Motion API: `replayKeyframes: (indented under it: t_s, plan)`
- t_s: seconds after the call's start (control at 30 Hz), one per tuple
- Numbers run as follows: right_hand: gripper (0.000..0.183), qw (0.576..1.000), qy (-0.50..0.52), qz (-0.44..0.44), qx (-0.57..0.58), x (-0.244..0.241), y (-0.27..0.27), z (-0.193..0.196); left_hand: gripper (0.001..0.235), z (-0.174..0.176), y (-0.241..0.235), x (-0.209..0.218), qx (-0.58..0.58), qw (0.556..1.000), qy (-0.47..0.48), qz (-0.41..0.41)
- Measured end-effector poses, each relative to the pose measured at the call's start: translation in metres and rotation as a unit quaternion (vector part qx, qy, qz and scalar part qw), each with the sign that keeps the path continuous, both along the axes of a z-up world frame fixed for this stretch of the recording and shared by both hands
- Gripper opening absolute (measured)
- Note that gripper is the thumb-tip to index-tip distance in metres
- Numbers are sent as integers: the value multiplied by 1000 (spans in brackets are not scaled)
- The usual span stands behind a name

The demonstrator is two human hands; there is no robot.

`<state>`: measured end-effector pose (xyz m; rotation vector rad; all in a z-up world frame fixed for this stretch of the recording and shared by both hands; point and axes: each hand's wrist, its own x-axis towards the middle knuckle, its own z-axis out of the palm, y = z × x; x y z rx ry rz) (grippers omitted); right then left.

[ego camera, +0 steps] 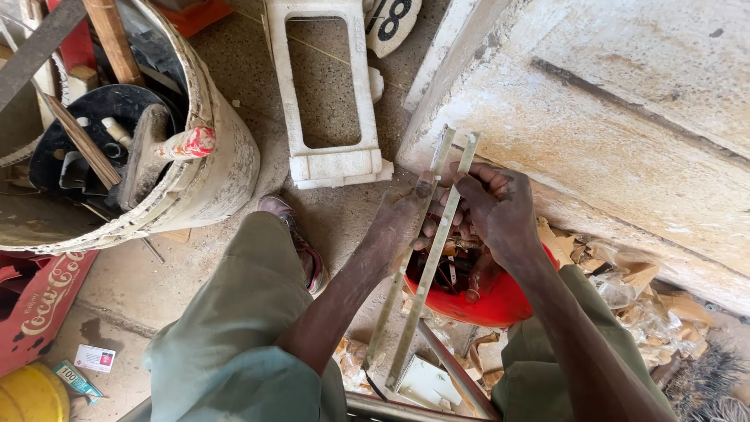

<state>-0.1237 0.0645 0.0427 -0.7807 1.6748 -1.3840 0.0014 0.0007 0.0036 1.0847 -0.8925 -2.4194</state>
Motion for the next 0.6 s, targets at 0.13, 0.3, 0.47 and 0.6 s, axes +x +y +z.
replayKeyframes:
  t_s: [0.13,0.3,0.47,0.6]
  plan:
    - [32,1000,-5,0,8,-7,1,1,49,-2,1,-1,-8,1000,6,-18]
    - [36,999,-27,34,12,-4,2,5,51,3,-1,0,1,999,32,-16]
    - [31,998,-44,27,32,1,0,3,52,-4,2,-6,-15,999,19,-34]
    - [30,994,-68,50,66,-9,-1,2,52,-22,4,-8,7,998,36,-46]
